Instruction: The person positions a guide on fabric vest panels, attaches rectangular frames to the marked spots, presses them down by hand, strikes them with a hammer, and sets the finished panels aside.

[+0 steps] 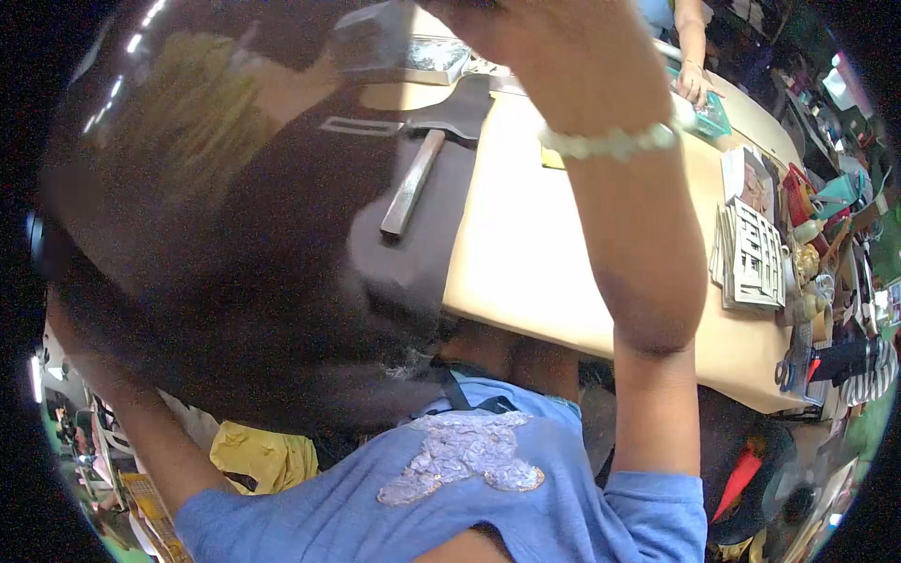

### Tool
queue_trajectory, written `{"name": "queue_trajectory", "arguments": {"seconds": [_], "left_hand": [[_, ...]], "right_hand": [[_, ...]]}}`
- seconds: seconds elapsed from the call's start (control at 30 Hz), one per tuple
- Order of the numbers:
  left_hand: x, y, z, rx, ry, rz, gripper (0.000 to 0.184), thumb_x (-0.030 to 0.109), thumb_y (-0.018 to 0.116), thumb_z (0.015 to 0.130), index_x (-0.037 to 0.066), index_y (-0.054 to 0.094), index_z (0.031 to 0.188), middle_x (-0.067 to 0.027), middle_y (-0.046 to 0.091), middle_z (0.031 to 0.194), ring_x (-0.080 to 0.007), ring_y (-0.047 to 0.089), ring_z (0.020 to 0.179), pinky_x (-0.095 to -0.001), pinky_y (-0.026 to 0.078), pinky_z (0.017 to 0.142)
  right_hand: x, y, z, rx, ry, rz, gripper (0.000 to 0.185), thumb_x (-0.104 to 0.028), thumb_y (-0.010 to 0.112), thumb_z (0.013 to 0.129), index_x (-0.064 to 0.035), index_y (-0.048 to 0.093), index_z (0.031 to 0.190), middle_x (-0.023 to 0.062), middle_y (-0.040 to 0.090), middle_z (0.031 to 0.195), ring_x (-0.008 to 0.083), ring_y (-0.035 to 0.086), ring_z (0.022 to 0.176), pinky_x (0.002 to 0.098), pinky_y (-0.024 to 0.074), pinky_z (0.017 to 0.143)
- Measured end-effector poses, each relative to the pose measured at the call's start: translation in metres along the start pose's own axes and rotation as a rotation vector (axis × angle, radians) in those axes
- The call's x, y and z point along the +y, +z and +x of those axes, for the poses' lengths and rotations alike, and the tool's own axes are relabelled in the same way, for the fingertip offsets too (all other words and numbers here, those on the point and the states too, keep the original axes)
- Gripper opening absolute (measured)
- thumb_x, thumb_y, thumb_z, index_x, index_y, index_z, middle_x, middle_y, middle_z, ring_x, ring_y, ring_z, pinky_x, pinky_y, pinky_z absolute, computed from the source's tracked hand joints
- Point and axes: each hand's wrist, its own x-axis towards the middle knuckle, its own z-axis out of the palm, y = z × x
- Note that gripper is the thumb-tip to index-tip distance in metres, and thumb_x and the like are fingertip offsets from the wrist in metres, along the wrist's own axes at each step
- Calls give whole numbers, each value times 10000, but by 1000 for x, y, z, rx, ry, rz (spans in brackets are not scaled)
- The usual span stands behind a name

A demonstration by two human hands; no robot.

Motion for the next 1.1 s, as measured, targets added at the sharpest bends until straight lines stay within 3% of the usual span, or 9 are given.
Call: {"name": "queue_trajectory", "arguments": {"seconds": [0.17,0.27,0.33,0.37,0.6,0.73,0.87,1.0,1.1], "left_hand": [[-71,132,33,-350,233,98,382,140,398,948,-8,482,1290,-138,501,1330,-227,484,1224,-323,346,1048],[-104,214,-7,-583,385,38,383,146,389,953,-11,477,1291,-145,497,1333,-236,482,1228,-321,344,1049],[-84,234,-67,-740,213,-42,368,143,413,925,50,524,1262,-180,519,1274,-326,507,1163,-362,401,989],[-99,254,-88,-751,354,-3,377,97,429,892,43,531,1251,-176,529,1267,-328,512,1156,-367,405,986],[-72,284,-167,-1081,58,-21,480,33,437,774,16,533,1244,-195,506,1290,-334,504,1171,-357,373,1020],[-78,235,-167,-845,-82,-306,493,-7,429,772,2,529,1255,-196,514,1301,-274,488,1220,-307,331,1043],[-61,105,-203,-671,-468,-364,475,-36,426,797,-16,533,1260,-139,550,1281,-193,475,1229,-295,307,1045],[-129,-25,-326,-725,-734,-153,419,176,457,886,-29,543,1241,-149,628,1131,-207,592,982,-306,443,870],[-161,-108,-388,-466,-1056,-69,443,211,474,877,-56,546,1224,-149,623,1124,-206,580,997,-314,448,865]], "right_hand": [[75,-16,35,182,41,-178,150,-39,585,873,26,609,1006,43,623,924,97,577,743,214,463,672],[129,-49,14,262,112,-627,526,-144,683,781,71,518,1232,145,602,1124,169,608,960,264,475,846],[160,-63,1,282,212,-547,577,-77,668,779,109,448,1280,156,591,1121,168,606,933,253,485,825],[183,-79,-4,282,270,-466,650,-86,715,715,137,447,1264,240,551,1214,225,585,1032,281,473,858],[241,-104,-26,317,411,-696,661,-71,688,726,116,416,1298,267,499,1280,300,499,1195,319,373,1019],[219,-84,-42,180,204,-865,676,-73,687,707,24,431,1326,266,479,1300,370,469,1210,366,321,1059],[215,-13,-85,-112,39,-987,727,-10,637,704,-45,364,1377,311,486,1220,405,589,937,427,502,814],[237,58,-134,-612,169,-746,777,26,566,703,-61,271,1417,285,496,1147,371,624,793,382,529,687],[245,99,-150,-820,124,-438,786,21,572,698,-4,240,1411,257,449,1165,358,614,760,381,509,622]]}}
